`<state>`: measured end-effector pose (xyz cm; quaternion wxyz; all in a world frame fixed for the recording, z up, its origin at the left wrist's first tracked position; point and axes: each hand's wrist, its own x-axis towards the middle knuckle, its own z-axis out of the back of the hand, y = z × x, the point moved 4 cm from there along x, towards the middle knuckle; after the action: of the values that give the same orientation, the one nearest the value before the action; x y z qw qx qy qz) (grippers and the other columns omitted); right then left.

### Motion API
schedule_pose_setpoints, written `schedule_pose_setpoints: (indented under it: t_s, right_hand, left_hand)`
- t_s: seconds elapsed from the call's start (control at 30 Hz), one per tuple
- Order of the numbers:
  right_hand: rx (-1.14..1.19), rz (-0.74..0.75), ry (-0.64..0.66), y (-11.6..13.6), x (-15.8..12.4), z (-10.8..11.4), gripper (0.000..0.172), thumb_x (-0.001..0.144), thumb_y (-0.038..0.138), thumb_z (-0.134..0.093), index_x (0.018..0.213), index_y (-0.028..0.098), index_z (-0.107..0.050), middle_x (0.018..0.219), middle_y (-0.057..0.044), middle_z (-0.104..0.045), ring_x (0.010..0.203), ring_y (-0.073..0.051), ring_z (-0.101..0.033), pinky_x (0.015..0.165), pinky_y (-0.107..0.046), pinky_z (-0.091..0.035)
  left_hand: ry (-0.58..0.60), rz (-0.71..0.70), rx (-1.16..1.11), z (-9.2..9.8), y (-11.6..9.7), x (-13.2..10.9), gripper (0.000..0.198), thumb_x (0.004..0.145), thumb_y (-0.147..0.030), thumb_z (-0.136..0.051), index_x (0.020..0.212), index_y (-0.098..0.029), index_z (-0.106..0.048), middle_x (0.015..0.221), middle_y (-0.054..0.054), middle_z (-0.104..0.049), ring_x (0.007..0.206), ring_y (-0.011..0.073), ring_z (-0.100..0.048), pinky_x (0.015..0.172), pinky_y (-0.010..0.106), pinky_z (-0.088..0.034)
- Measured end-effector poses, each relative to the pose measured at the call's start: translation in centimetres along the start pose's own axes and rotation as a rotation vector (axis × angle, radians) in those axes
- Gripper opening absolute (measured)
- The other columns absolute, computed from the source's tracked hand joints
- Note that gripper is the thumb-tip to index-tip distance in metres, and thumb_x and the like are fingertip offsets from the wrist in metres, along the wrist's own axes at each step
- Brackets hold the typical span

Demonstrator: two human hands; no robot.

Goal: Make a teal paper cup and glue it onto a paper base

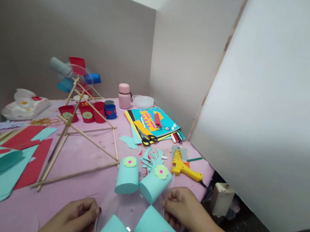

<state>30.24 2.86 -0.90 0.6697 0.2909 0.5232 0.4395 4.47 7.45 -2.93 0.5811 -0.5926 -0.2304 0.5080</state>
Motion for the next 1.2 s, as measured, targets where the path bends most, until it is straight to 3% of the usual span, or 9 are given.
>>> schedule_pose_setpoints:
  t_s: [0.3,0.43,0.5,0.6,0.67,0.9,1.0,1.2]
  right_hand:
    - [-0.031,0.123,-0.081,2.7,3.7,3.7,0.017,0.069,0.021,-0.054,0.055,0.022,-0.046,0.042,0.008,-0.049,0.039,-0.008,-0.045,0.04,-0.02,-0.032]
    - [-0.086,0.185,-0.089,4.1,5.9,5.2,0.027,0.083,0.021,-0.058,0.058,0.019,-0.047,0.045,0.011,-0.041,0.039,-0.006,-0.04,0.041,-0.019,-0.031]
    - [-0.123,0.205,-0.088,4.8,7.0,5.9,0.031,0.087,0.025,-0.059,0.059,0.018,-0.048,0.048,0.012,-0.039,0.038,-0.005,-0.037,0.04,-0.019,-0.03]
    - [-0.175,0.235,-0.095,5.8,8.7,7.0,0.032,0.088,0.025,-0.061,0.06,0.016,-0.05,0.051,0.011,-0.041,0.04,-0.004,-0.038,0.039,-0.018,-0.032]
    - [-0.184,0.248,-0.101,6.6,9.8,7.8,0.031,0.088,0.025,-0.062,0.06,0.015,-0.051,0.052,0.011,-0.043,0.04,-0.004,-0.039,0.039,-0.017,-0.033]
    - [0.038,0.254,-0.166,8.0,11.7,10.7,0.031,0.094,0.036,-0.052,0.071,0.016,-0.055,0.06,0.006,-0.057,0.047,-0.007,-0.052,0.046,-0.021,-0.042]
    - [0.151,0.294,-0.228,7.7,11.3,11.6,0.036,0.091,0.046,-0.051,0.071,0.016,-0.053,0.061,0.004,-0.061,0.049,-0.007,-0.055,0.047,-0.02,-0.04]
    - [0.251,0.328,-0.294,6.1,9.2,12.1,0.053,0.069,0.069,-0.06,0.071,0.016,-0.057,0.058,0.004,-0.061,0.047,-0.006,-0.052,0.046,-0.019,-0.037]
  left_hand:
    - [-0.039,-0.02,-0.183,-0.6,-3.3,4.4,0.033,0.066,-0.05,-0.062,0.062,-0.022,-0.046,0.042,-0.004,-0.056,0.04,0.0111,-0.05,0.043,0.02,-0.034]
    - [-0.072,0.021,-0.278,-1.2,-4.6,6.3,0.034,0.062,-0.04,-0.067,0.081,-0.022,-0.045,0.044,-0.008,-0.057,0.037,0.0097,-0.05,0.04,0.019,-0.037]
    - [-0.077,0.046,-0.318,-1.6,-4.9,7.1,0.031,0.068,-0.033,-0.066,0.088,-0.02,-0.046,0.045,-0.009,-0.056,0.037,0.0089,-0.051,0.04,0.018,-0.037]
    - [-0.064,0.077,-0.357,-2.0,-5.1,8.3,0.011,0.083,-0.022,-0.058,0.079,-0.016,-0.051,0.047,-0.009,-0.053,0.039,0.0065,-0.051,0.041,0.017,-0.038]
    - [-0.066,0.085,-0.374,-2.2,-5.2,9.1,0.017,0.09,-0.02,-0.055,0.073,-0.015,-0.053,0.051,-0.009,-0.052,0.041,0.0056,-0.051,0.043,0.017,-0.041]
    - [-0.131,0.092,-0.404,-2.7,-6.1,11.3,0.016,0.092,-0.024,-0.055,0.079,-0.013,-0.058,0.061,-0.007,-0.055,0.045,0.0052,-0.051,0.045,0.018,-0.045]
    - [-0.174,0.079,-0.433,-3.0,-6.4,12.1,0.015,0.091,-0.025,-0.056,0.082,-0.013,-0.059,0.066,-0.006,-0.058,0.051,0.0063,-0.054,0.048,0.02,-0.047]
    - [-0.234,0.046,-0.501,-3.2,-6.5,14.0,0.015,0.091,-0.028,-0.056,0.089,-0.013,-0.059,0.075,-0.003,-0.061,0.056,0.0079,-0.057,0.053,0.023,-0.05]
